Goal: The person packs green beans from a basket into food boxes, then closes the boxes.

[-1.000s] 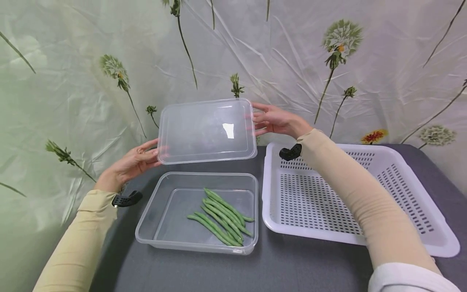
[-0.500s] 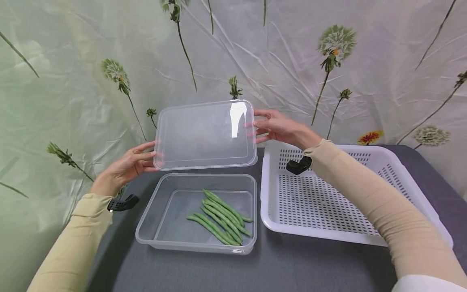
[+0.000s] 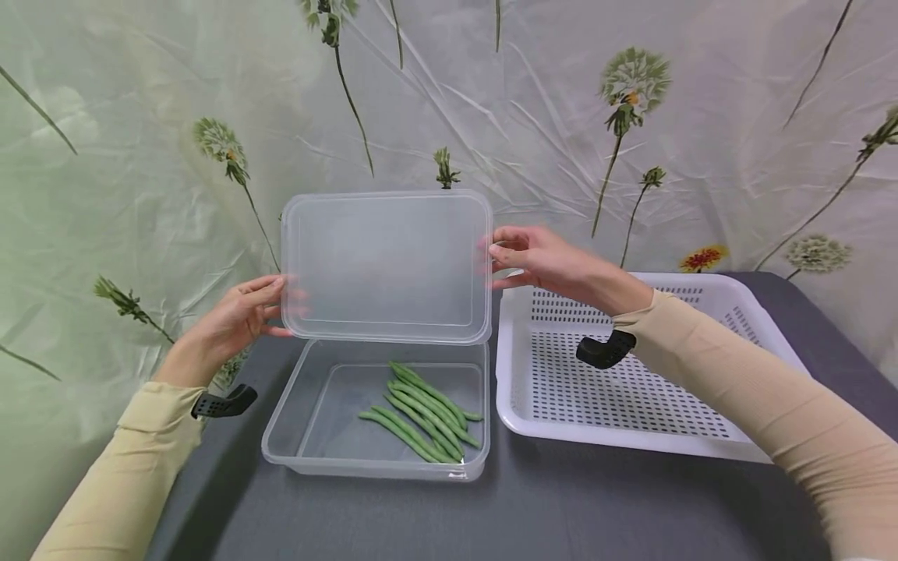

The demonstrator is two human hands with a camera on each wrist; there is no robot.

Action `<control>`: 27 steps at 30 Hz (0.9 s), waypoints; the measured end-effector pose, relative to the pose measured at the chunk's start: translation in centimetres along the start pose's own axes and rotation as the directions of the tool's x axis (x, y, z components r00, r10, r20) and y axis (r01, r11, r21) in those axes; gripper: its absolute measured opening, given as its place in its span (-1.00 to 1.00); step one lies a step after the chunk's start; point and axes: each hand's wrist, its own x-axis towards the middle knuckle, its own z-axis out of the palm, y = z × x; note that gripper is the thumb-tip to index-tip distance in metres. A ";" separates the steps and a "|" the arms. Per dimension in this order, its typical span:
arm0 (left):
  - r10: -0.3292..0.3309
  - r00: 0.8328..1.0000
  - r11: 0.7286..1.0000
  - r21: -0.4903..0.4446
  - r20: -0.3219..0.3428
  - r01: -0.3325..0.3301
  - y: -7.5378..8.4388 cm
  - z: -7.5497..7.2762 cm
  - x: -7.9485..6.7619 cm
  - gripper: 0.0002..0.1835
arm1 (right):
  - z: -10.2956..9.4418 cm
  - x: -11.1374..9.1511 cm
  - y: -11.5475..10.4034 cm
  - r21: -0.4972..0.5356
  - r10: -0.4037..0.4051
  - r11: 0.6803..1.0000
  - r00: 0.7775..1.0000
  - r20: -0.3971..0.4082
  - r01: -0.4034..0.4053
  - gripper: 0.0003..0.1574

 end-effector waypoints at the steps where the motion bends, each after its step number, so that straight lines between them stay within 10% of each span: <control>1: 0.006 1.000 1.000 -0.004 -0.004 -0.006 0.1 0.1 -0.1 -0.73 | 0.1 -0.2 0.0 -0.012 -0.003 1.000 1.000 -0.011 0.002 -0.60; 18: 0.092 0.996 0.996 0.005 0.015 -0.092 0.5 0.0 -1.9 -0.70 | 1.1 -1.9 -0.3 -0.113 -0.005 0.994 1.000 -0.023 0.002 -0.53; 23: 0.126 0.990 0.976 -0.187 0.057 -0.113 0.2 -0.2 -2.4 -0.65 | 2.1 -2.2 0.2 -0.024 -0.005 1.000 1.000 -0.018 0.005 -0.48; 27: 0.127 0.989 0.894 -0.440 0.079 -0.079 -0.3 -0.1 -2.8 -0.59 | 3.2 -2.7 0.6 0.027 0.018 0.999 0.997 -0.070 -0.016 -0.50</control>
